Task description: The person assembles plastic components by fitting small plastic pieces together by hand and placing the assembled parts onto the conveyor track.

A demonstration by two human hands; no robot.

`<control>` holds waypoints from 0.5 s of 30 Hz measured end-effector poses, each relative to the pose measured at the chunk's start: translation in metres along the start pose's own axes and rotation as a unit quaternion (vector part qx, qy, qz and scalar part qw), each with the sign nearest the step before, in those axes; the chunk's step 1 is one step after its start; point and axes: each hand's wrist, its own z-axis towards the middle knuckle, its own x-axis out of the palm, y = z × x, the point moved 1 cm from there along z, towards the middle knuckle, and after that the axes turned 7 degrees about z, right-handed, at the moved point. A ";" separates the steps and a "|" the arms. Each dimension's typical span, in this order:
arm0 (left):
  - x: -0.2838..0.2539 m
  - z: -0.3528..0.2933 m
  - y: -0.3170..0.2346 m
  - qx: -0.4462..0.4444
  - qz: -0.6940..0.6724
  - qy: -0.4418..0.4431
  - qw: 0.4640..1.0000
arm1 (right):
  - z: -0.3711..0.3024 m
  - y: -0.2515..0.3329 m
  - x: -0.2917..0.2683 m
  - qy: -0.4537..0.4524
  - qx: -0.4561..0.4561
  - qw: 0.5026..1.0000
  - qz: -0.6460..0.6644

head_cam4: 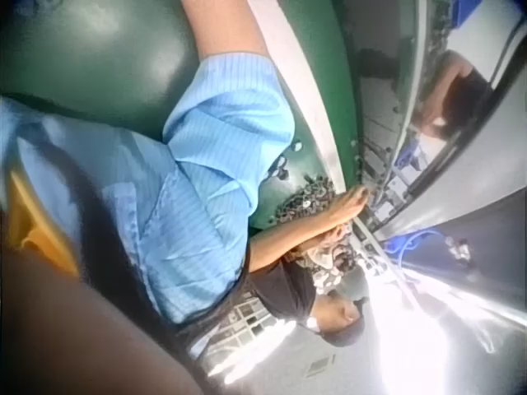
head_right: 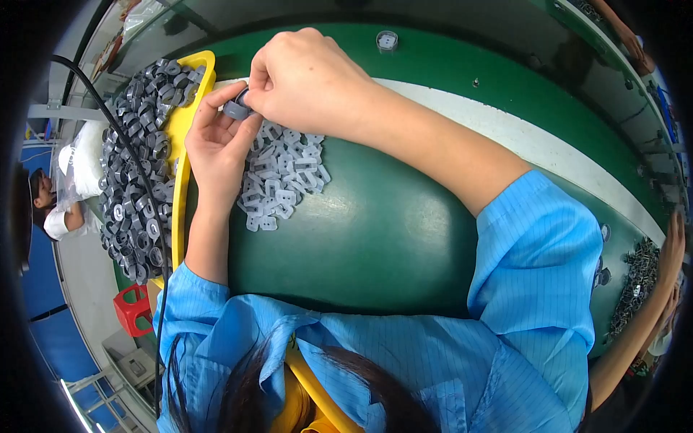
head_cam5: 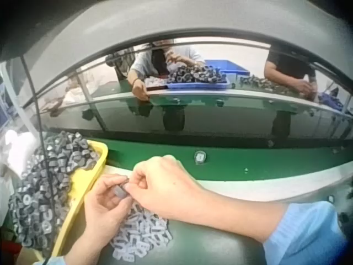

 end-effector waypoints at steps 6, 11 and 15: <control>0.000 0.000 -0.002 0.036 0.056 -0.023 0.997 | 0.003 -0.007 0.002 0.005 0.020 0.994 0.103; 0.004 0.002 -0.001 0.113 0.049 -0.051 0.991 | 0.008 -0.026 0.003 0.090 0.102 0.939 0.315; 0.002 0.004 -0.007 0.178 0.257 -0.051 0.948 | 0.007 -0.030 0.008 0.084 0.124 0.923 0.354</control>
